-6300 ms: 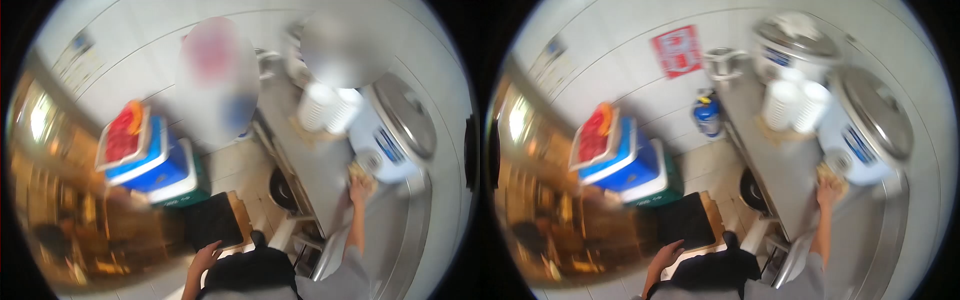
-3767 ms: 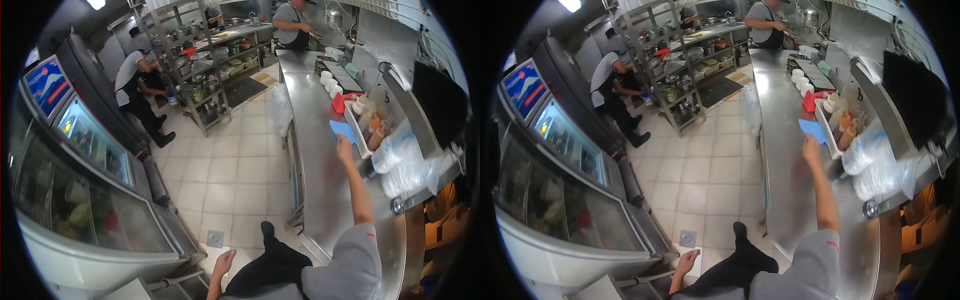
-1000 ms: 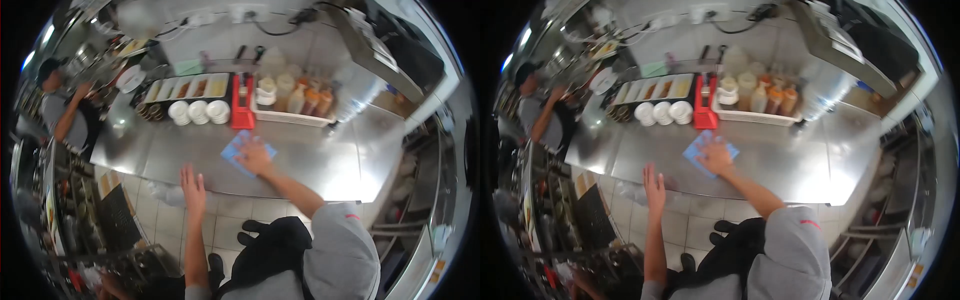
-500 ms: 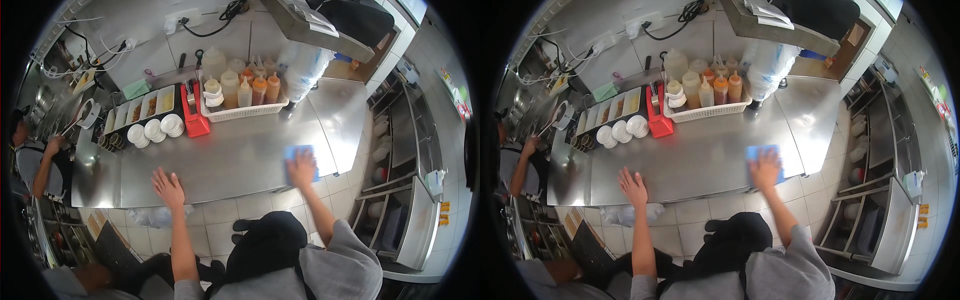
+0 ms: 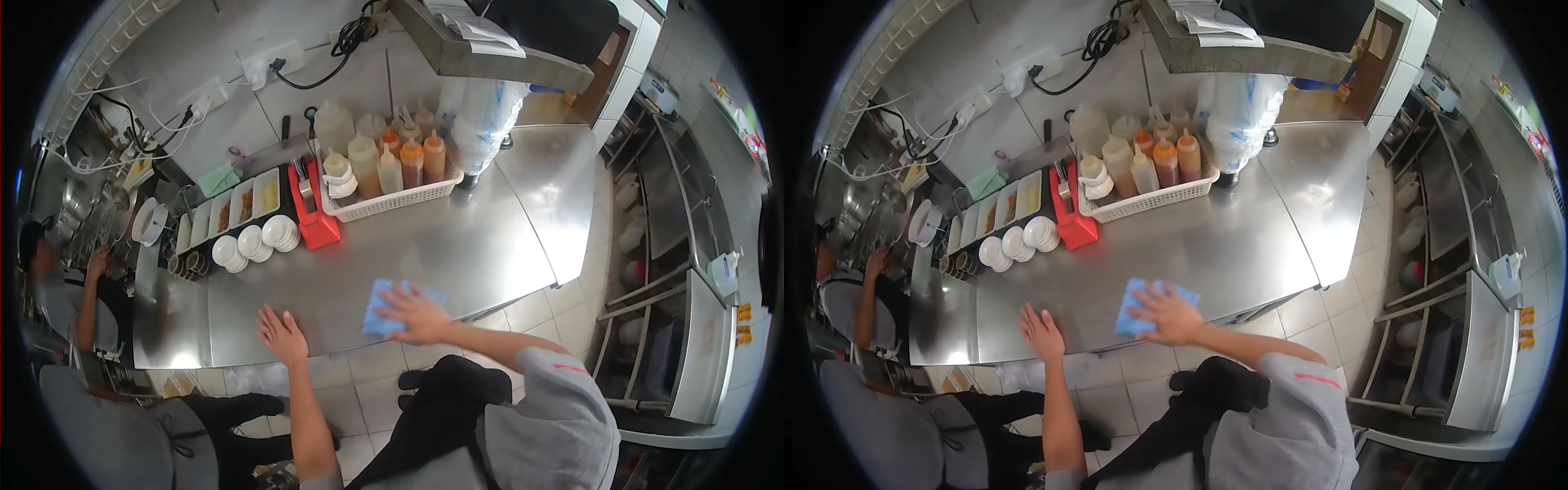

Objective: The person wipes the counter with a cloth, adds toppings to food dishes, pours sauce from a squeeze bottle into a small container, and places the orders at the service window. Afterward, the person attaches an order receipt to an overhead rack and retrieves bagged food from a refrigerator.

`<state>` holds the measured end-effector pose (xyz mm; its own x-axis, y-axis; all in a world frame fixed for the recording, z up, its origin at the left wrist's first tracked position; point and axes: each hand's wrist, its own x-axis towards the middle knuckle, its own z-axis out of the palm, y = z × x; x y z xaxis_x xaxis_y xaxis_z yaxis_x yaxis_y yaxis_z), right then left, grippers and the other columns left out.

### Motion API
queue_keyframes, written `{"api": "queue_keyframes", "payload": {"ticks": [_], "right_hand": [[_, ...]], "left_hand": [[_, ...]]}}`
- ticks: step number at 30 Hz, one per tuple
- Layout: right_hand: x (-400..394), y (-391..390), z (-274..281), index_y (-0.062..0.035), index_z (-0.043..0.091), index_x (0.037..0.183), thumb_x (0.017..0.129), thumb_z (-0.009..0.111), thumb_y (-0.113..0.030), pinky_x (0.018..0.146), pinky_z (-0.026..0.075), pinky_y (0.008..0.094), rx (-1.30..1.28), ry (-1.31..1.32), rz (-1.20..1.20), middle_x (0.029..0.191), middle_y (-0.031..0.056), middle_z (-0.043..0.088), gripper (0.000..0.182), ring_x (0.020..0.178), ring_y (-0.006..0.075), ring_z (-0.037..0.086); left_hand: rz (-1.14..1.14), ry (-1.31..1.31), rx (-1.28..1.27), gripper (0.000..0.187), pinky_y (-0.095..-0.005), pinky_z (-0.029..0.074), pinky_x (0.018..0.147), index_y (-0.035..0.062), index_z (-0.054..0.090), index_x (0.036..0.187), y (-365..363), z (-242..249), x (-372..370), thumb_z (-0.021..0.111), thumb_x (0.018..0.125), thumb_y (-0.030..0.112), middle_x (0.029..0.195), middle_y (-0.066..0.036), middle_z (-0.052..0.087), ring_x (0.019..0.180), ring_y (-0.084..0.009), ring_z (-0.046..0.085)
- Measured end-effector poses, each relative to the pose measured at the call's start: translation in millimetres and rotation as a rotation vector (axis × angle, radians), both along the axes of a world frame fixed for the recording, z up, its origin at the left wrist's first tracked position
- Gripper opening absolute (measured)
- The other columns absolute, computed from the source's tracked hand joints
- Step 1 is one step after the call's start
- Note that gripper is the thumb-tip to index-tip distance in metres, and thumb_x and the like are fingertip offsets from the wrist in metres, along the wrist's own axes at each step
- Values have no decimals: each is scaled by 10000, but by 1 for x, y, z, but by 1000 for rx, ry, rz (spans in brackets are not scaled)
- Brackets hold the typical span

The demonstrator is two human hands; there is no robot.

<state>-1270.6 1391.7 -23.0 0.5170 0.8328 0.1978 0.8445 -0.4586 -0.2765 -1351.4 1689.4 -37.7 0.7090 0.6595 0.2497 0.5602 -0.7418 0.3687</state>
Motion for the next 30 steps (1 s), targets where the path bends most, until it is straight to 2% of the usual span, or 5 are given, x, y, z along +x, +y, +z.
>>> {"api": "queue_keyframes", "payload": {"ticks": [7,12,18,21,30], "right_hand": [[176,-137,-10,-177,357,1353,858,438,-468,1058,182,482,-35,0,-999,1414,130,295,580,1308,317,253],[181,-277,-18,-190,270,1396,864,274,-584,1066,113,520,-195,95,-1557,1465,97,185,662,1346,344,140],[133,-240,-6,-225,290,1388,865,332,-570,1056,125,535,-223,65,-1277,1463,96,192,628,1326,388,161],[138,-194,-9,-237,302,1382,905,262,-526,1057,116,540,-210,49,-1153,1455,93,217,559,1323,394,169],[100,53,-26,-181,461,1278,856,422,-432,976,226,607,35,-286,-453,1345,140,395,493,1222,419,325]], "left_hand": [[-32,51,34,552,-468,140,1069,60,320,1346,1,-1,-4,267,941,430,1403,-169,290,1303,-339,223],[-58,-1,46,532,-473,163,1054,57,347,1330,-1,-1,2,275,941,414,1396,-174,304,1298,-344,242],[-84,-46,16,507,-456,181,1043,55,379,1311,-1,0,0,291,941,390,1385,-176,327,1287,-345,273],[-86,-52,4,501,-451,177,1044,54,397,1303,-3,1,2,296,942,387,1383,-162,337,1288,-336,277],[-78,1,1,490,-446,153,1055,57,406,1303,-5,6,2,275,952,373,1387,-141,343,1299,-314,266]]}}
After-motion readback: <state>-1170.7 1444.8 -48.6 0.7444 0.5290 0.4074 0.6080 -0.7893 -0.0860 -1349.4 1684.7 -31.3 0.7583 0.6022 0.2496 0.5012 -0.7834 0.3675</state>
